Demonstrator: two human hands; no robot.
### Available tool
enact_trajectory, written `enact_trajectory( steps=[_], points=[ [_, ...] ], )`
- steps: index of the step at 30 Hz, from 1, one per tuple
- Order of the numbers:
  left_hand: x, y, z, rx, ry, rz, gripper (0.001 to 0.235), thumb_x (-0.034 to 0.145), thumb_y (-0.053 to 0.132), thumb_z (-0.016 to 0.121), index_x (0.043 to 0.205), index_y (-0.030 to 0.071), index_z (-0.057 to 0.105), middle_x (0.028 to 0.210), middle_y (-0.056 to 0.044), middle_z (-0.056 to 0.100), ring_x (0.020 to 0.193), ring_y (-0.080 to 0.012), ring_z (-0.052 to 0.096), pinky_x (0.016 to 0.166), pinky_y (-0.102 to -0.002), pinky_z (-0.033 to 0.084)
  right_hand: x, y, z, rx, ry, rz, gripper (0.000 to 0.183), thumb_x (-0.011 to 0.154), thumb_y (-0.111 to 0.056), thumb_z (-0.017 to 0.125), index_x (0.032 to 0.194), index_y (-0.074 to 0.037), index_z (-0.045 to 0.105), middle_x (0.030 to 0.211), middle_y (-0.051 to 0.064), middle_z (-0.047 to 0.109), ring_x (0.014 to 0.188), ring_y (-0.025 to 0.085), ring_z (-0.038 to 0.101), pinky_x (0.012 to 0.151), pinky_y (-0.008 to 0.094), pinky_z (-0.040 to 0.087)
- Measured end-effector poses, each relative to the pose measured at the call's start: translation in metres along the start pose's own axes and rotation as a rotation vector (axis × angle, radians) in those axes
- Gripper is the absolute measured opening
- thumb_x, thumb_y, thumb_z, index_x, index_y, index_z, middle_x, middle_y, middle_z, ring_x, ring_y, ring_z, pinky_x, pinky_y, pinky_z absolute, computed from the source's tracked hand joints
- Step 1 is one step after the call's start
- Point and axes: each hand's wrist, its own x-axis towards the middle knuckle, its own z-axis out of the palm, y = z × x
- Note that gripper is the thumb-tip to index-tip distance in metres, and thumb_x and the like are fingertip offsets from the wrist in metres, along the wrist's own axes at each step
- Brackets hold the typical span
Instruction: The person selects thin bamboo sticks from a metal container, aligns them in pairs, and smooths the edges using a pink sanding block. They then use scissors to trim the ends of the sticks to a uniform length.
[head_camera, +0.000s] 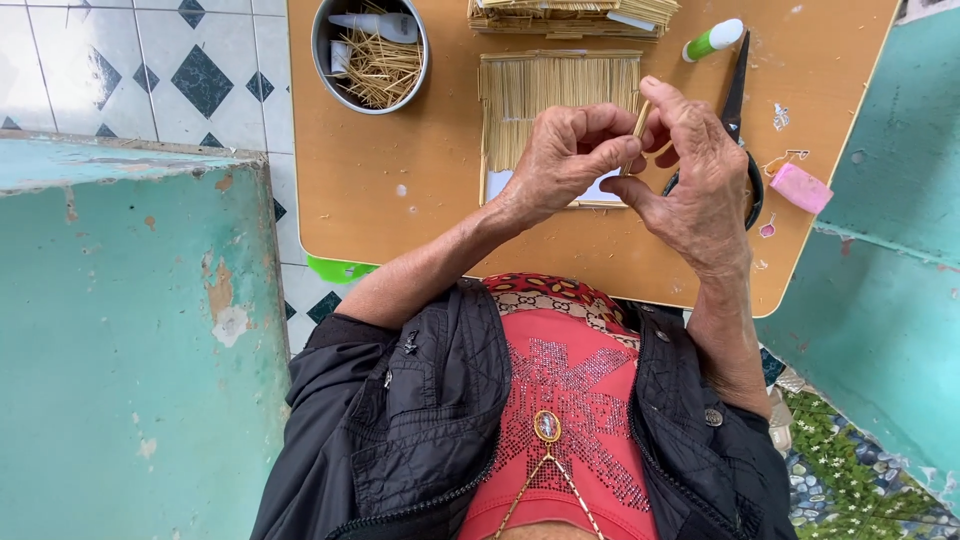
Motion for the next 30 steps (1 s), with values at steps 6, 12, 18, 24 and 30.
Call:
enact_trajectory(
  steps=[6, 12, 18, 24, 30],
  points=[
    [0.001, -0.005, 0.002, 0.16, 0.029, 0.124, 0.009, 0.084, 0.007, 0.057, 0.075, 0.008, 0.056, 0.069, 0.005, 0.053, 0.069, -0.0096, 0.064, 0.063, -0.022, 0.054, -0.003, -0.001, -0.002, 0.026, -0.007, 0.033, 0.07, 0.088, -0.037, 0.075, 0.14, 0.001, 0.045, 0.103, 0.015, 0.056, 0.086, 0.025, 0.052, 0.072, 0.036, 0.052],
    [0.005, -0.025, 0.004, 0.544, 0.0, 0.379, 0.009, 0.087, 0.008, 0.062, 0.095, 0.011, 0.065, 0.084, -0.002, 0.07, 0.074, -0.0146, 0.064, 0.065, -0.029, 0.054, -0.01, 0.006, 0.0, 0.191, 0.27, 0.043, 0.01, 0.099, 0.0, 0.067, 0.106, 0.007, 0.065, 0.097, 0.018, 0.062, 0.089, 0.027, 0.058, 0.078, 0.036, 0.049],
    [0.009, -0.005, 0.014, 0.323, -0.093, 0.28, 0.013, 0.092, 0.007, 0.052, 0.101, 0.009, 0.061, 0.084, -0.003, 0.069, 0.074, -0.0134, 0.071, 0.067, -0.024, 0.059, -0.014, 0.002, -0.007, 0.168, 0.348, 0.188, 0.007, 0.1, -0.001, 0.067, 0.098, 0.005, 0.065, 0.089, 0.015, 0.057, 0.081, 0.024, 0.053, 0.067, 0.032, 0.04],
    [0.016, -0.019, 0.006, 0.245, -0.016, 0.322, 0.009, 0.094, 0.007, 0.057, 0.1, 0.008, 0.063, 0.082, -0.008, 0.071, 0.064, -0.0107, 0.069, 0.059, -0.018, 0.064, -0.022, 0.012, -0.023, 0.335, 0.36, 0.328, 0.021, 0.11, -0.006, 0.056, 0.129, -0.005, 0.049, 0.1, 0.013, 0.06, 0.08, 0.019, 0.06, 0.068, 0.027, 0.052],
    [0.015, 0.015, -0.014, -0.024, 0.055, 0.248, 0.012, 0.096, 0.008, 0.058, 0.106, 0.007, 0.064, 0.085, -0.008, 0.07, 0.069, -0.0117, 0.067, 0.057, -0.019, 0.056, -0.055, 0.084, -0.022, -0.288, 0.385, 0.333, 0.025, 0.092, 0.017, 0.064, 0.115, 0.009, 0.067, 0.1, 0.016, 0.05, 0.081, 0.023, 0.057, 0.06, 0.029, 0.054]
  ],
)
